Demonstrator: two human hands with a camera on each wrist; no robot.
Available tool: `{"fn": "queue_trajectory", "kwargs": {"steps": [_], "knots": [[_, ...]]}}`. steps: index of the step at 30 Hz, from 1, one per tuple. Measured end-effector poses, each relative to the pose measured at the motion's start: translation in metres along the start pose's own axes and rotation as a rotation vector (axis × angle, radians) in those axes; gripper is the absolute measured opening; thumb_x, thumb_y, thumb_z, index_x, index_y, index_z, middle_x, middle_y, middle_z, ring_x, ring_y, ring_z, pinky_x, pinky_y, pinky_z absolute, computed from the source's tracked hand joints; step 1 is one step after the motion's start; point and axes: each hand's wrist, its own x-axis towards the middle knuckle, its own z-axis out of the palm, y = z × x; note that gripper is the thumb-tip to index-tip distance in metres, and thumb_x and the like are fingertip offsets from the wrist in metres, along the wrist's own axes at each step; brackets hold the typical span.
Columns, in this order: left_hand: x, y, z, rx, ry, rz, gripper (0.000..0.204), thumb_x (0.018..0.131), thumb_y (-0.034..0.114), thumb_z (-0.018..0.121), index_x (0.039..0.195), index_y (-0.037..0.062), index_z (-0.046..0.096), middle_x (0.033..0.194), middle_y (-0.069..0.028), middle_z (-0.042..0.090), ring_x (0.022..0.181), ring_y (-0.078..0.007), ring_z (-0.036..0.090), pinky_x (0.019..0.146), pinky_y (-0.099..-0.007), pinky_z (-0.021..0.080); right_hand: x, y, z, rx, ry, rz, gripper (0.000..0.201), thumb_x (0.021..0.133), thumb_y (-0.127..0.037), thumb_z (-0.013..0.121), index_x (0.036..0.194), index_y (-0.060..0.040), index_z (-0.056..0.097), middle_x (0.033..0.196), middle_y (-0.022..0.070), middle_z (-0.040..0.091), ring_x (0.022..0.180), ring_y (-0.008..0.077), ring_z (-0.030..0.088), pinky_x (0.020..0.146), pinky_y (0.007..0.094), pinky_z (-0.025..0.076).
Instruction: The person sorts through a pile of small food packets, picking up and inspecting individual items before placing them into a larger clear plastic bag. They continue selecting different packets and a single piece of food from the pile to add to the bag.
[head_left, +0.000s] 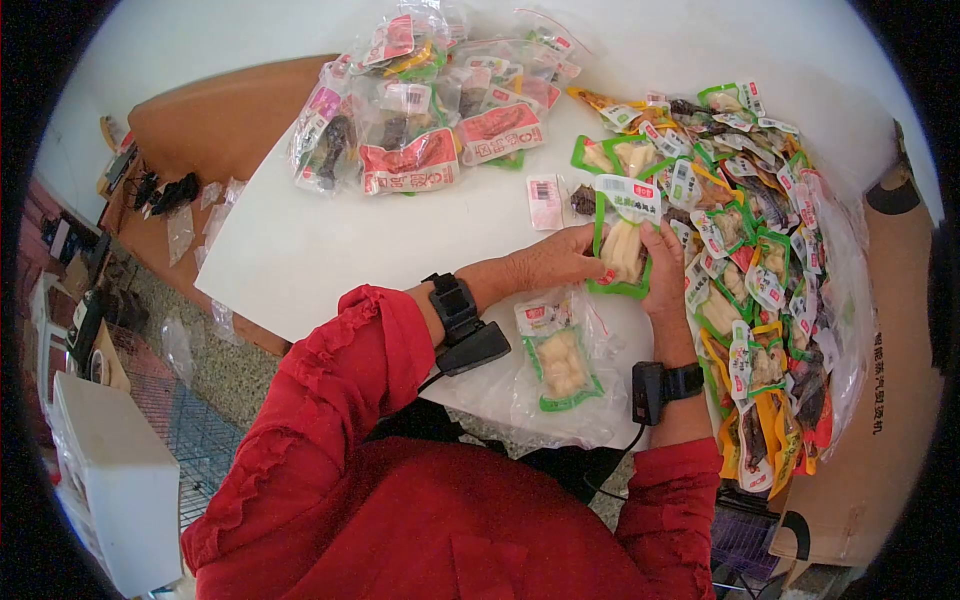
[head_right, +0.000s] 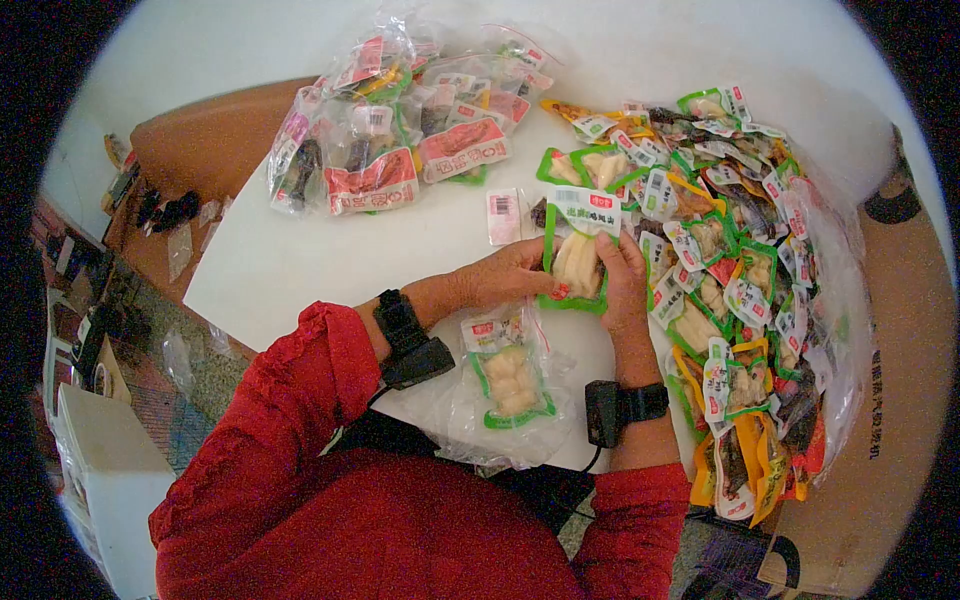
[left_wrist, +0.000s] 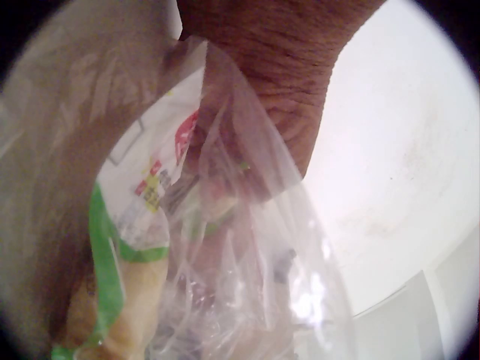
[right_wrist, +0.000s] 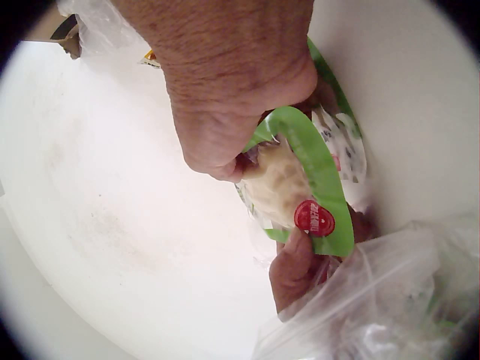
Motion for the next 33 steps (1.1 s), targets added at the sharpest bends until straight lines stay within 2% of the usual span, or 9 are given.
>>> {"fn": "queue_trajectory", "kwargs": {"steps": [33], "knots": [[0.0009,-0.0005,-0.0017,0.06,-0.004,0.003,0.045,0.077,0.01,0.056,0.118,0.0016,0.037,0.111,-0.0053,0.048,0.101,-0.0124,0.045,0.088,-0.0262,0.035,-0.0009,-0.0018,0.001,0.01,0.005,0.027,0.026,0.081,-0.018,0.051,0.102,-0.0031,0.054,0.093,0.0035,0.057,0.084,0.0118,0.053,0.075,0.0252,0.042]]}}
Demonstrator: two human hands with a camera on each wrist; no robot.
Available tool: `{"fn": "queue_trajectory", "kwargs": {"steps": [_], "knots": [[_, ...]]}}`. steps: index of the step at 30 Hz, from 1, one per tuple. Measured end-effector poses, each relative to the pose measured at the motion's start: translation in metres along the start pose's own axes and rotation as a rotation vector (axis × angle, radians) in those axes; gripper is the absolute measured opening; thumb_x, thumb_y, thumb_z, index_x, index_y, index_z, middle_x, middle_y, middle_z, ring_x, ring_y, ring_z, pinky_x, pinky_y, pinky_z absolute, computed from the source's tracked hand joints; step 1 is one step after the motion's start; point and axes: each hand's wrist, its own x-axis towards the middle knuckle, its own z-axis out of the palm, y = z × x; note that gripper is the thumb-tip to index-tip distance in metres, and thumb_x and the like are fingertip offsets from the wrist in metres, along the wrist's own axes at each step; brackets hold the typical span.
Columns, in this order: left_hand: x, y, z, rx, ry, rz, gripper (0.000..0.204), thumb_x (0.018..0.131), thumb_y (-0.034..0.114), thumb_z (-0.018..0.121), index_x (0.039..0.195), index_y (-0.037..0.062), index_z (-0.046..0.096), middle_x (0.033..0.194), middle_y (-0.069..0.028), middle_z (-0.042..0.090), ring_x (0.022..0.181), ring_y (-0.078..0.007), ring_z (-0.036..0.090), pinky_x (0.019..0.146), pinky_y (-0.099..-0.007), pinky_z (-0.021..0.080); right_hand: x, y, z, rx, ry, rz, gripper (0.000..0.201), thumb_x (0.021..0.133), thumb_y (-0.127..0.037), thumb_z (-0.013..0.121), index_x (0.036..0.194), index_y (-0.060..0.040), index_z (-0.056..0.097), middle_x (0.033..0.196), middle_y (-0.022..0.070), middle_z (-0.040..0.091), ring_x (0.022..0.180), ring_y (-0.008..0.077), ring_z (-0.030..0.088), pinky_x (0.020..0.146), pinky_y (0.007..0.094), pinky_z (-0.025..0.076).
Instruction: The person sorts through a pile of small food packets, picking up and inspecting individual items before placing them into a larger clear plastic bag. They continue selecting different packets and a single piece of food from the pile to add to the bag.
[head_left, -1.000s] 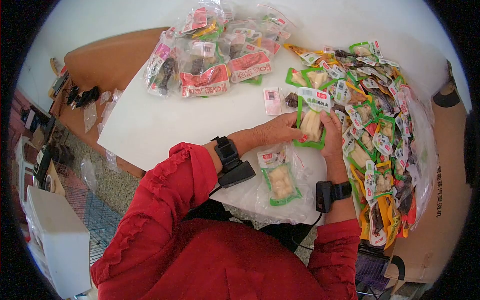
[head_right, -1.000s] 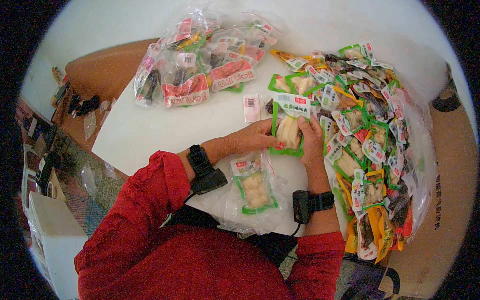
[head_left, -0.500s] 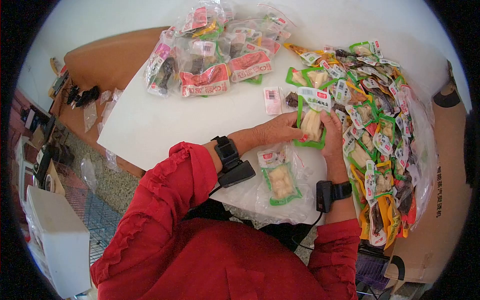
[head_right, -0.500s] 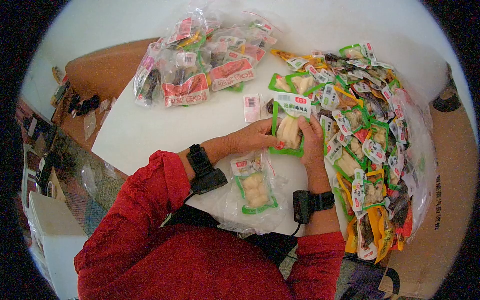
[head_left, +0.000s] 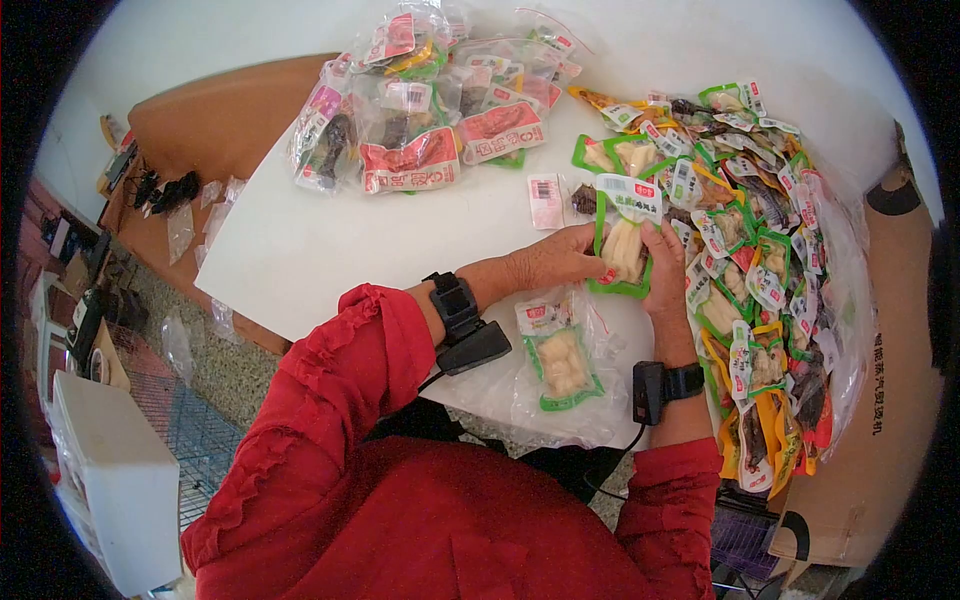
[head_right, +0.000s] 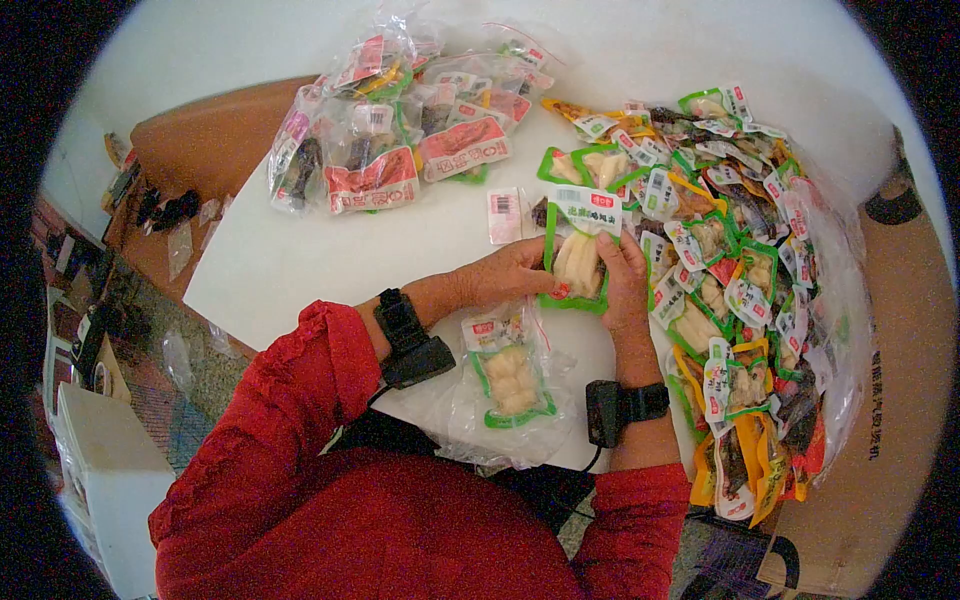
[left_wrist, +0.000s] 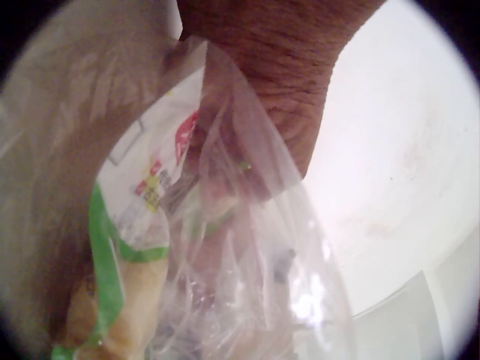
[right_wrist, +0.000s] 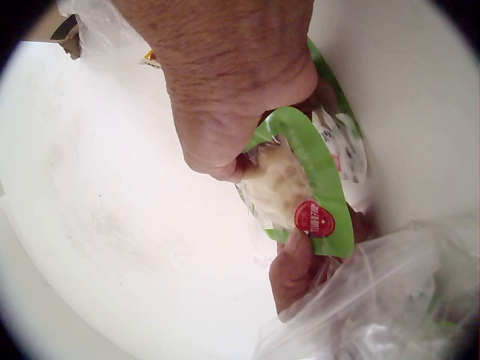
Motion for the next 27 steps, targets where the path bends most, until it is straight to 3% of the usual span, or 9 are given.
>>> {"fn": "queue_trajectory", "kwargs": {"steps": [27], "knots": [[0.0,-0.001,-0.0009,0.005,-0.002,0.006,0.045,0.076,0.008,0.055,0.117,0.0013,0.038,0.11,-0.005,0.049,0.1,-0.0121,0.045,0.088,-0.0256,0.035,-0.0016,-0.0038,0.0015,-0.028,-0.029,-0.018,0.024,0.081,-0.018,0.05,0.1,-0.0025,0.053,0.091,0.003,0.057,0.081,0.0107,0.053,0.072,0.024,0.043]]}}
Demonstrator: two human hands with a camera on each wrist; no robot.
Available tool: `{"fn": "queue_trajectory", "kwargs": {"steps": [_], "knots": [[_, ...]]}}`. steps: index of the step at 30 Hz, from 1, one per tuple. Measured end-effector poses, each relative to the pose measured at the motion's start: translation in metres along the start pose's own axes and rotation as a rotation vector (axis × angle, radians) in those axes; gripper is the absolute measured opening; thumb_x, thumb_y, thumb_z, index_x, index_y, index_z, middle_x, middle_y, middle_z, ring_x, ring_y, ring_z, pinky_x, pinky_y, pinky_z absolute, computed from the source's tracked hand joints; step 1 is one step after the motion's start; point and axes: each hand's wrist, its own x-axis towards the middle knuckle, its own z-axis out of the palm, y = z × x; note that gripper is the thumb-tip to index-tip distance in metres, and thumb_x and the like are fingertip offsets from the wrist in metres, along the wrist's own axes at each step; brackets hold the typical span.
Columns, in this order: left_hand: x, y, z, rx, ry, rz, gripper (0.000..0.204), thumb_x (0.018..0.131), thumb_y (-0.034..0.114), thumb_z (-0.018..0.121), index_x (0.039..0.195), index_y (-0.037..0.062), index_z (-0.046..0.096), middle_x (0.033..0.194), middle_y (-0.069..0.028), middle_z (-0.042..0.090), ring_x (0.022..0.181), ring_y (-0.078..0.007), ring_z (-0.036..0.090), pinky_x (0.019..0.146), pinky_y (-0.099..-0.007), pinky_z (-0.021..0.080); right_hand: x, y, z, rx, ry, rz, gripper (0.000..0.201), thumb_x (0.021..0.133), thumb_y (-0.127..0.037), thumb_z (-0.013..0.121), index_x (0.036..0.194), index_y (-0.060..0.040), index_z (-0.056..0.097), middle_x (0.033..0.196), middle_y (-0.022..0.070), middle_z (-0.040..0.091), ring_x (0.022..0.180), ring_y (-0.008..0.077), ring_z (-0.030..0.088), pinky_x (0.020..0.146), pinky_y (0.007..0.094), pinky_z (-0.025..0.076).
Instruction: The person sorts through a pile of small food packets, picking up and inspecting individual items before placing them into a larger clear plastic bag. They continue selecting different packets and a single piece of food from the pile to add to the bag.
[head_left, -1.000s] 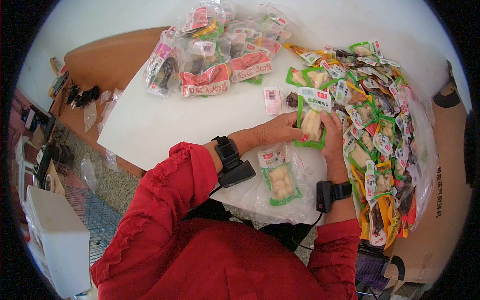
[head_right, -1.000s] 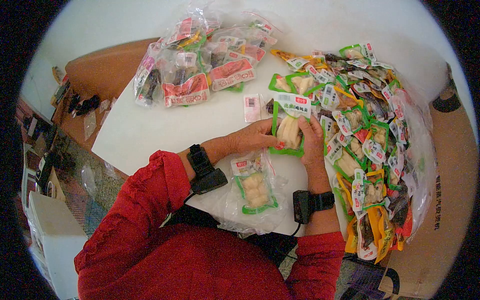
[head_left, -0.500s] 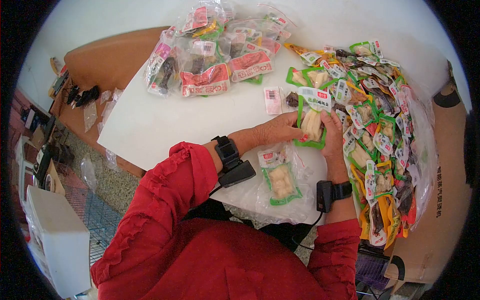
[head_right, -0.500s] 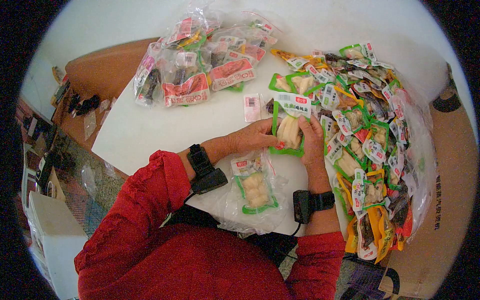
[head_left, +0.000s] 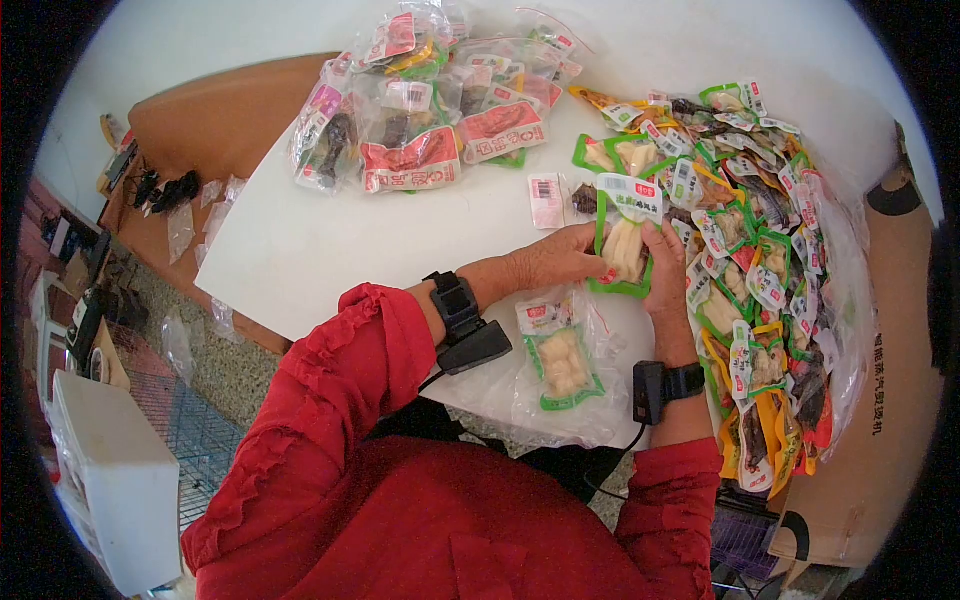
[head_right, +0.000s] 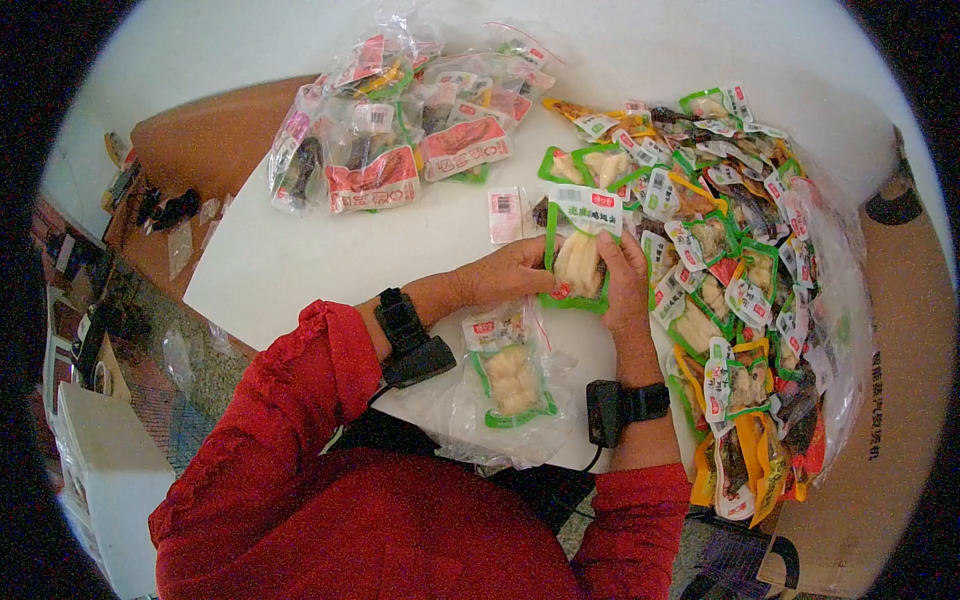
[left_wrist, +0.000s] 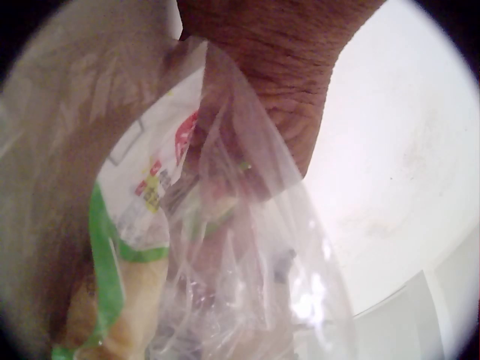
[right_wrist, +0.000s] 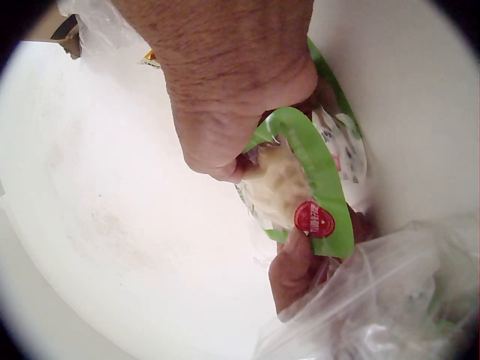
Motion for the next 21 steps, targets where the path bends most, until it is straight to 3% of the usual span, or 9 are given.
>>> {"fn": "queue_trajectory", "kwargs": {"steps": [21], "knots": [[0.0014,-0.0037,-0.0002,-0.01,0.018,-0.001,0.043,0.077,0.009,0.055,0.115,0.0018,0.039,0.109,-0.0048,0.05,0.097,-0.0113,0.047,0.085,-0.0256,0.037,0.0008,0.0028,-0.001,0.045,0.004,0.014,0.024,0.081,-0.018,0.052,0.1,-0.0035,0.053,0.09,0.0017,0.057,0.079,0.0093,0.054,0.07,0.0226,0.043]]}}
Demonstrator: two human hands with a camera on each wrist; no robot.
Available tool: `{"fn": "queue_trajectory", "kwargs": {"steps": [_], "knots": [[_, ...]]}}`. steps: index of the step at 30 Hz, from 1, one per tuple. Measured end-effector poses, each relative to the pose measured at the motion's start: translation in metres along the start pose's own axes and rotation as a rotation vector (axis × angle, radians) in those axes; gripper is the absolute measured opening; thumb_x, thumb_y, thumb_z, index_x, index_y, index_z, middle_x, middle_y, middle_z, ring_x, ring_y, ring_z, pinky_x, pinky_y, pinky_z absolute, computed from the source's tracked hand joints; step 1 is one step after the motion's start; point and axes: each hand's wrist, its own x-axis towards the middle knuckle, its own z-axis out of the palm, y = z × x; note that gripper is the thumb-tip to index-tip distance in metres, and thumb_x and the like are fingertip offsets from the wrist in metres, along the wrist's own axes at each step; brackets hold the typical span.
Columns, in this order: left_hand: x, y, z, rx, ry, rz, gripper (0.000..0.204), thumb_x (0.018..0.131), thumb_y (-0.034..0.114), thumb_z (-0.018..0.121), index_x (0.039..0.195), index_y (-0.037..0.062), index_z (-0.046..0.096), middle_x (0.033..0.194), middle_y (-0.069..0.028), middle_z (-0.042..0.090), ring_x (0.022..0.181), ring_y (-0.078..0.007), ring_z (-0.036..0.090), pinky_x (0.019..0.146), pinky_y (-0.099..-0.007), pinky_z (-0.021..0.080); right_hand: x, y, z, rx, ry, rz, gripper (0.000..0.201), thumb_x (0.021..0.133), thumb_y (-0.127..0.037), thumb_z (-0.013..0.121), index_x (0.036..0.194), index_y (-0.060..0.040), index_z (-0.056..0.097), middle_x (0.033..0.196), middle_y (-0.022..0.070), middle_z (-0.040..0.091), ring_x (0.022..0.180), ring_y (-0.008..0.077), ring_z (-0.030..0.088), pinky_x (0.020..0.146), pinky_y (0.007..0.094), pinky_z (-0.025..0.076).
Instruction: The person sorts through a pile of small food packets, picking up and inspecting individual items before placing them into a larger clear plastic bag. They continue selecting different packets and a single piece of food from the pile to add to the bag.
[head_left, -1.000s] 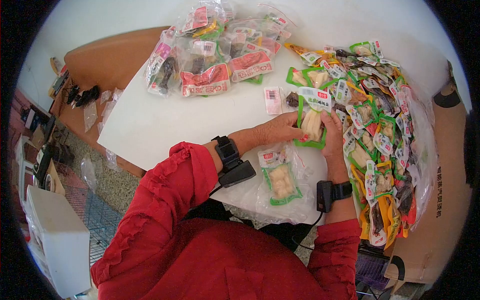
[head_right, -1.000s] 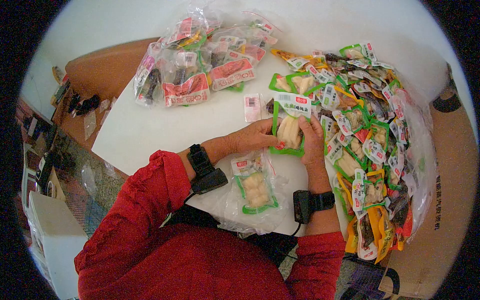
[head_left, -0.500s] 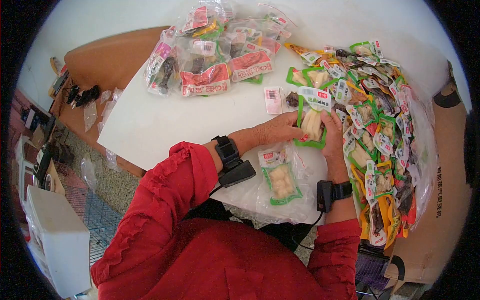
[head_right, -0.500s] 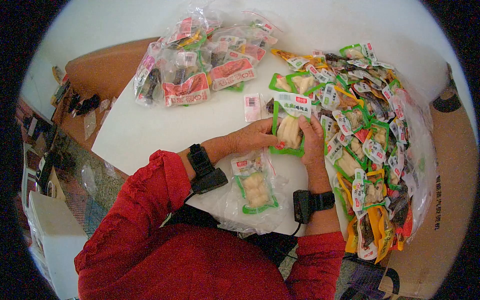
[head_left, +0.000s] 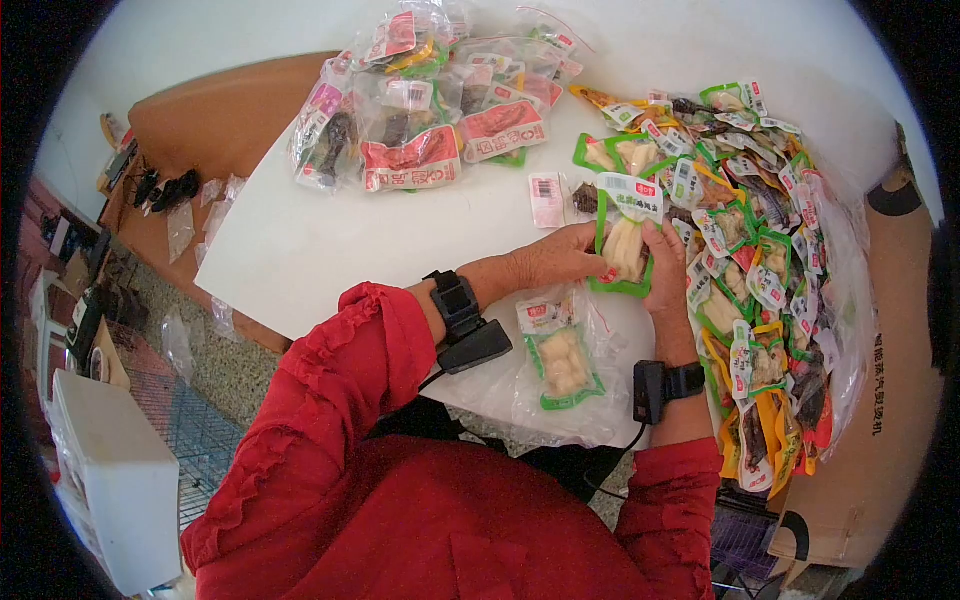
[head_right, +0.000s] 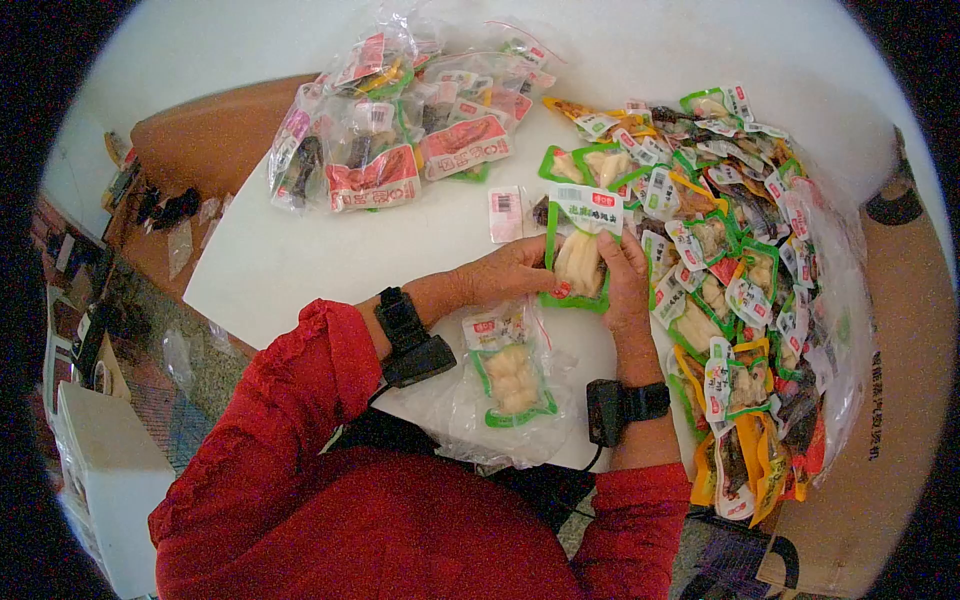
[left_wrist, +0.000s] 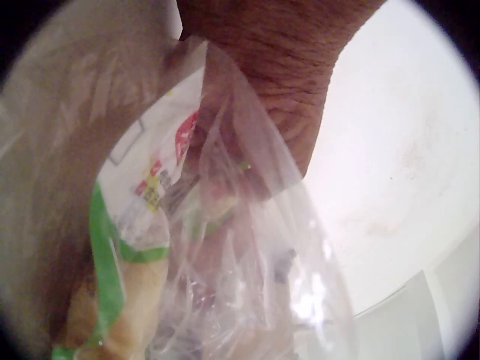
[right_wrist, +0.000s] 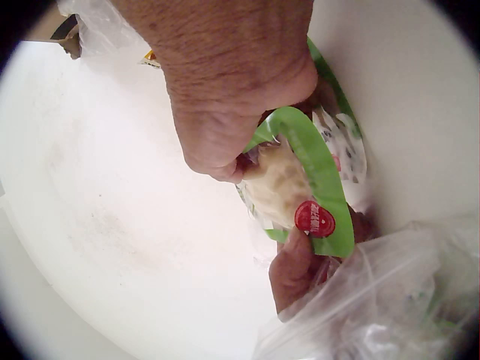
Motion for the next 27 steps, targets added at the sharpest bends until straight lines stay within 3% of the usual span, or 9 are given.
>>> {"fn": "queue_trajectory", "kwargs": {"steps": [13,15,18,27], "knots": [[-0.0011,0.0031,0.0022,-0.028,0.001,-0.001,0.042,0.076,0.007,0.054,0.115,0.0015,0.039,0.108,-0.0051,0.05,0.096,-0.0117,0.047,0.085,-0.0255,0.037,0.0005,0.0007,-0.0007,-0.013,-0.011,-0.008,0.025,0.081,-0.018,0.051,0.101,-0.0027,0.053,0.093,0.003,0.057,0.082,0.0102,0.054,0.073,0.0231,0.043],[-0.0013,0.0026,0.0043,-0.064,0.029,0.049,0.04,0.074,0.008,0.055,0.112,0.0016,0.042,0.097,-0.0025,0.052,0.086,-0.0085,0.048,0.076,-0.0227,0.04,-0.0003,-0.0005,0.0004,-0.017,-0.007,-0.008,0.025,0.081,-0.018,0.051,0.101,-0.0026,0.053,0.093,0.003,0.057,0.083,0.0103,0.054,0.073,0.0232,0.043],[-0.0006,0.0028,0.0018,-0.05,-0.009,0.009,0.044,0.076,0.005,0.054,0.116,0.0016,0.038,0.108,-0.0053,0.05,0.097,-0.0117,0.047,0.085,-0.0256,0.037,0.0005,0.0002,-0.0006,-0.028,-0.006,-0.011,0.026,0.081,-0.018,0.051,0.102,-0.0025,0.053,0.093,0.0029,0.057,0.083,0.0104,0.054,0.073,0.0233,0.043],[-0.0014,0.0046,0.0013,0.003,-0.01,0.012,0.043,0.076,0.008,0.055,0.116,0.0019,0.039,0.107,-0.0044,0.05,0.096,-0.0111,0.047,0.084,-0.0252,0.037,0.0023,0.0033,-0.0035,-0.024,0.012,-0.015,0.026,0.081,-0.017,0.053,0.102,-0.0034,0.053,0.093,0.0027,0.057,0.082,0.0104,0.054,0.072,0.0237,0.044]]}}
